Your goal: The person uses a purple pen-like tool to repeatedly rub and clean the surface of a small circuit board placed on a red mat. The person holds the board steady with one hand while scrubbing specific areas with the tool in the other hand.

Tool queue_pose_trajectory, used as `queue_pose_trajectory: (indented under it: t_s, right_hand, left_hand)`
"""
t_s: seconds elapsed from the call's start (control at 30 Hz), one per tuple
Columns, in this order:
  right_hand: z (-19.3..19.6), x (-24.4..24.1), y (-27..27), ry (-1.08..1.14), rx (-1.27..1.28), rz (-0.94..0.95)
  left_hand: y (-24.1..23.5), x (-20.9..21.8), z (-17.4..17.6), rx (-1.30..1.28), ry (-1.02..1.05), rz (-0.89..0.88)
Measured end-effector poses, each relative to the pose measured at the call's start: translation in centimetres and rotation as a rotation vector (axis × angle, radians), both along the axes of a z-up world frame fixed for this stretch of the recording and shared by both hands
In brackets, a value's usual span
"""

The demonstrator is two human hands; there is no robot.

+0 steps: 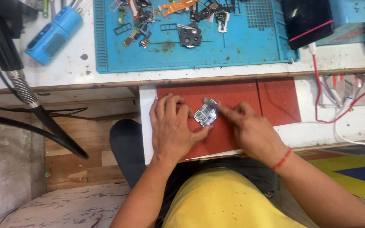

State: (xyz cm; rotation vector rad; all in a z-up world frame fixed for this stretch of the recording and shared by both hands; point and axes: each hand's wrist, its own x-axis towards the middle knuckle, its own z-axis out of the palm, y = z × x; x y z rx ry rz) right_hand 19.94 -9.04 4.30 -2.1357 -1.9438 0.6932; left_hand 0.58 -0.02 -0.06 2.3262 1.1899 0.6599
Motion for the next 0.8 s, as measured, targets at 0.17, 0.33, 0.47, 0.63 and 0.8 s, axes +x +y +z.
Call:
queue_pose_trajectory:
  t_s: [0.17, 0.33, 0.47, 0.63, 0.8]
  right_hand:
    - [-0.6, -0.3, -0.4, 0.005, 0.015, 0.063]
    - [-1.1, -0.3, 0.1, 0.009, 0.064, 0.045]
    - [-0.7, -0.2, 0.0, 0.012, 0.042, -0.015]
    - [-0.2, -0.8, -0.9, -0.032, -0.007, 0.096]
    - [-1.2, -1.8, 0.5, -0.085, -0.060, 0.120]
  left_hand:
    - [0.0, -0.1, -0.1, 0.064, -0.015, 0.004]
    - [-0.1, 0.0, -0.4, 0.003, -0.049, 0.011]
    - [-0.1, -0.4, -0.6, -0.015, -0.101, 0.017]
    - [0.3, -0.5, -0.4, -0.002, -0.097, 0.003]
    - [0.2, -0.6, -0.3, -0.003, -0.094, 0.006]
